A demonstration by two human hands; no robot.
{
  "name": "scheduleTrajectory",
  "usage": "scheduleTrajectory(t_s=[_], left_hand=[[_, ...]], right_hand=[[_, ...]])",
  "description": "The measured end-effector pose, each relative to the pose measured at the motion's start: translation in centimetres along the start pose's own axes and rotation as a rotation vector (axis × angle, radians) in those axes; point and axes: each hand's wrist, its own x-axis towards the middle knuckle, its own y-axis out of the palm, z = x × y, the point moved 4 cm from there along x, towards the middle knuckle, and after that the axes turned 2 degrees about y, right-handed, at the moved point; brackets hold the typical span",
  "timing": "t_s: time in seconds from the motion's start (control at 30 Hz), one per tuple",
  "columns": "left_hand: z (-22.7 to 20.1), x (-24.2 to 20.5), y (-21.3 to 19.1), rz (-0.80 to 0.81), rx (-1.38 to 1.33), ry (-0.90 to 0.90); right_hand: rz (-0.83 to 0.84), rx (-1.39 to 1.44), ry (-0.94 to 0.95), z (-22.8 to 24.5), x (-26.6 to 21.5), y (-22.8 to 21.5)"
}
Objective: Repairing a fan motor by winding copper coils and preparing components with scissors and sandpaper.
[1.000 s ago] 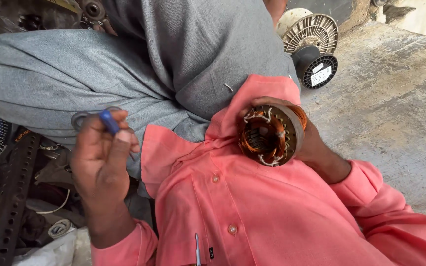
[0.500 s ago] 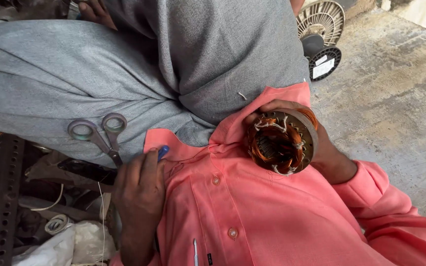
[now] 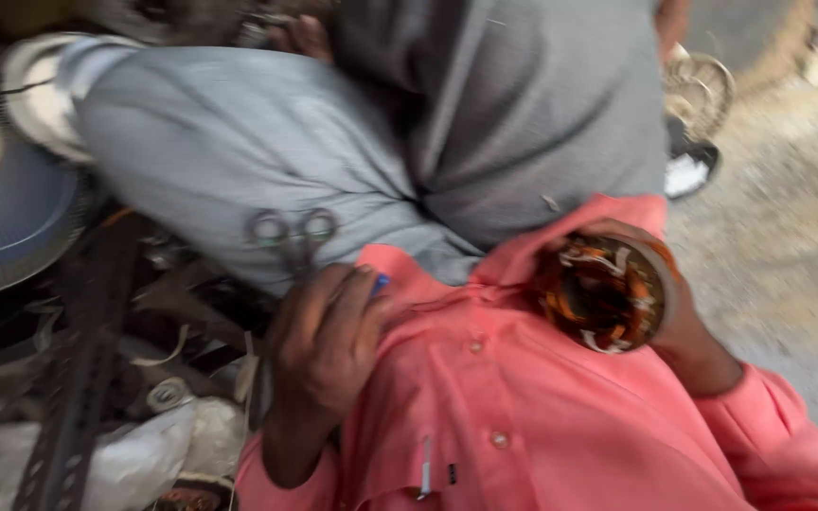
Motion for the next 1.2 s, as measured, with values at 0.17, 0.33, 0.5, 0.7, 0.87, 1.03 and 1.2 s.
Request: scheduleTrajectory(t_s=[0.17,0.33,0.5,0.7,0.87,1.03,1.2], left_hand=[[0.7,3.0,-5.5,-0.202,0.005,0.062],[4.6,6.8,-9.2,-0.375,0.110,0.164],[7.8,11.0,-11.1,-0.470,0.023,0.185],[10.2,13.0,-10.6,-0.496,0.044,0.083],[8.7,11.0,-10.7,-0.474,0.002,0.110],[5.1,6.7,-11.0,-0.492,0.062,0.107],[3.5,1.0,-7.9,-0.484,-0.115,-0.029]], right_hand=[[-0.036,-0.218,-0.033,0.6,0.7,1.3],[-0.118,-0.372,-0.024,0.4,0.9,0.7],[-0.141,-0.235,-0.050,-0.7,1.3,0.4],[-0.148,-0.164,-0.101,-1.6,2.5,-1.5],[-0.140,-0.081,-0.130,-3.0,4.9,-3.0],[-0.119,0.013,-0.134,-4.1,7.0,-3.5],[-0.156,0.111,-0.070,-6.2,4.4,-4.1]])
